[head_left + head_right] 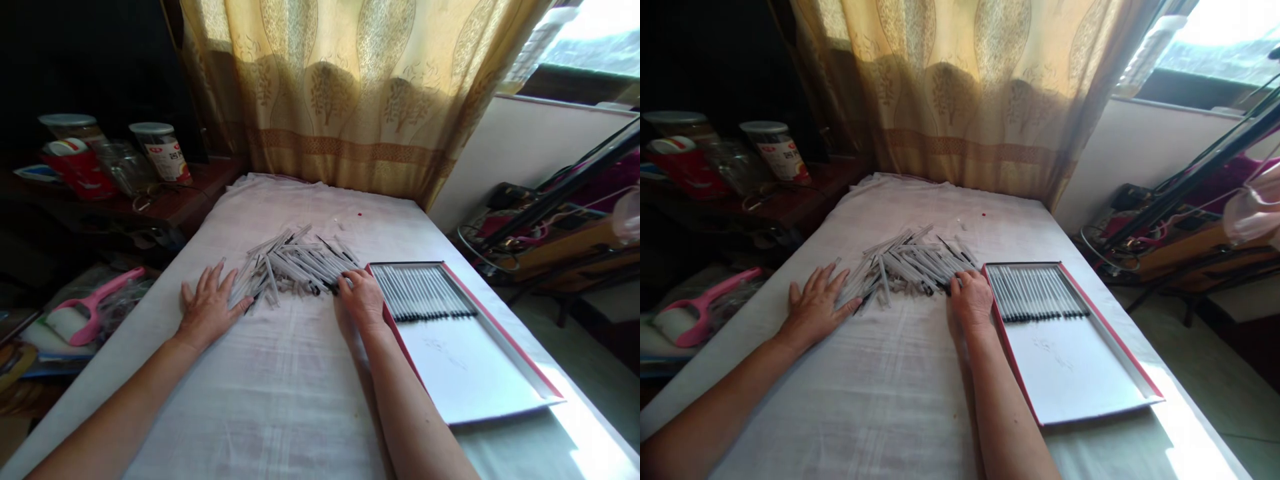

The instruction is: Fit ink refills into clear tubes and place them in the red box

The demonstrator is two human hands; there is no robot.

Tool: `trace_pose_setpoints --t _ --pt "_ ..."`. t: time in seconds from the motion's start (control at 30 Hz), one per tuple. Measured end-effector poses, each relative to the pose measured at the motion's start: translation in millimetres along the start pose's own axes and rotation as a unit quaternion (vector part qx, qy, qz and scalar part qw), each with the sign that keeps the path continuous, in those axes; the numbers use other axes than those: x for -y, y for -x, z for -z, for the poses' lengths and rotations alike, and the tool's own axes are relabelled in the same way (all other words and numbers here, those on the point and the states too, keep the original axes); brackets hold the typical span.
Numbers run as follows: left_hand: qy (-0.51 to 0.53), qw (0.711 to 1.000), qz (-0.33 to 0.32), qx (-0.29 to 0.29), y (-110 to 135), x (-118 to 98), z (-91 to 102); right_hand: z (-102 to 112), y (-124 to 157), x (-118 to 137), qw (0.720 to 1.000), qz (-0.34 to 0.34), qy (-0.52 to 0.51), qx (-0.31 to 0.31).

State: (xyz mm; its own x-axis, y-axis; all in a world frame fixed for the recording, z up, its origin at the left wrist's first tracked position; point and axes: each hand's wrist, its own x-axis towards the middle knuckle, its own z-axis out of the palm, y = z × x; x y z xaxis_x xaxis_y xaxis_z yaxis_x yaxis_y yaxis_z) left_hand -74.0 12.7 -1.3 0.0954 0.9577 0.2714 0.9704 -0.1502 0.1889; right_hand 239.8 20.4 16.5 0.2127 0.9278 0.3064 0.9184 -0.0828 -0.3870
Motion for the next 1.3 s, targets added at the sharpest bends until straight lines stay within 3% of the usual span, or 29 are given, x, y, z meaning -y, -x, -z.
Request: trace_pose_setpoints --t 0.07,0.2,0.37,0.47,0.6,0.77,0.9,1.0,1.07,1.17,1.3 --pt "0.038 0.999 0.021 0.013 -1 7 -5.6 2 3 -4 0.998 -0.002 -0.041 -0.045" --pt "0.11 0.993 -0.035 0.0 -4 -8 -18.9 4 14 -10 0.983 -0.006 -0.144 -0.111" --pt "0.165 0.984 -0.07 -0.003 -10 -46 -30.0 -1 34 -6 0.963 0.016 -0.247 -0.103" --pt "0.175 0.981 -0.086 -0.023 -11 -52 -31.0 -2 43 -3 0.958 0.005 -0.27 -0.101" --pt "0.149 0.98 -0.103 -0.078 -3 -48 -22.4 5 52 9 0.962 0.055 -0.261 -0.058" --pt "0.138 0.961 -0.226 -0.081 8 -49 -5.5 16 55 26 0.952 0.134 -0.275 0.022" --pt "0.157 0.959 -0.222 -0.08 7 -49 0.1 14 34 23 0.943 0.113 -0.306 0.065" --pt "0.179 0.961 -0.189 -0.089 6 -48 0.1 9 4 14 0.975 0.04 -0.216 0.015" --pt "0.189 0.96 -0.178 -0.101 6 -47 -1.0 8 -16 11 0.996 0.005 -0.08 0.035" --pt "0.198 0.959 -0.17 -0.106 6 -46 -3.4 7 -35 10 0.993 -0.018 0.06 0.103" --pt "0.21 0.963 -0.143 -0.091 6 -46 -5.2 7 -39 12 0.985 -0.015 0.111 0.131"
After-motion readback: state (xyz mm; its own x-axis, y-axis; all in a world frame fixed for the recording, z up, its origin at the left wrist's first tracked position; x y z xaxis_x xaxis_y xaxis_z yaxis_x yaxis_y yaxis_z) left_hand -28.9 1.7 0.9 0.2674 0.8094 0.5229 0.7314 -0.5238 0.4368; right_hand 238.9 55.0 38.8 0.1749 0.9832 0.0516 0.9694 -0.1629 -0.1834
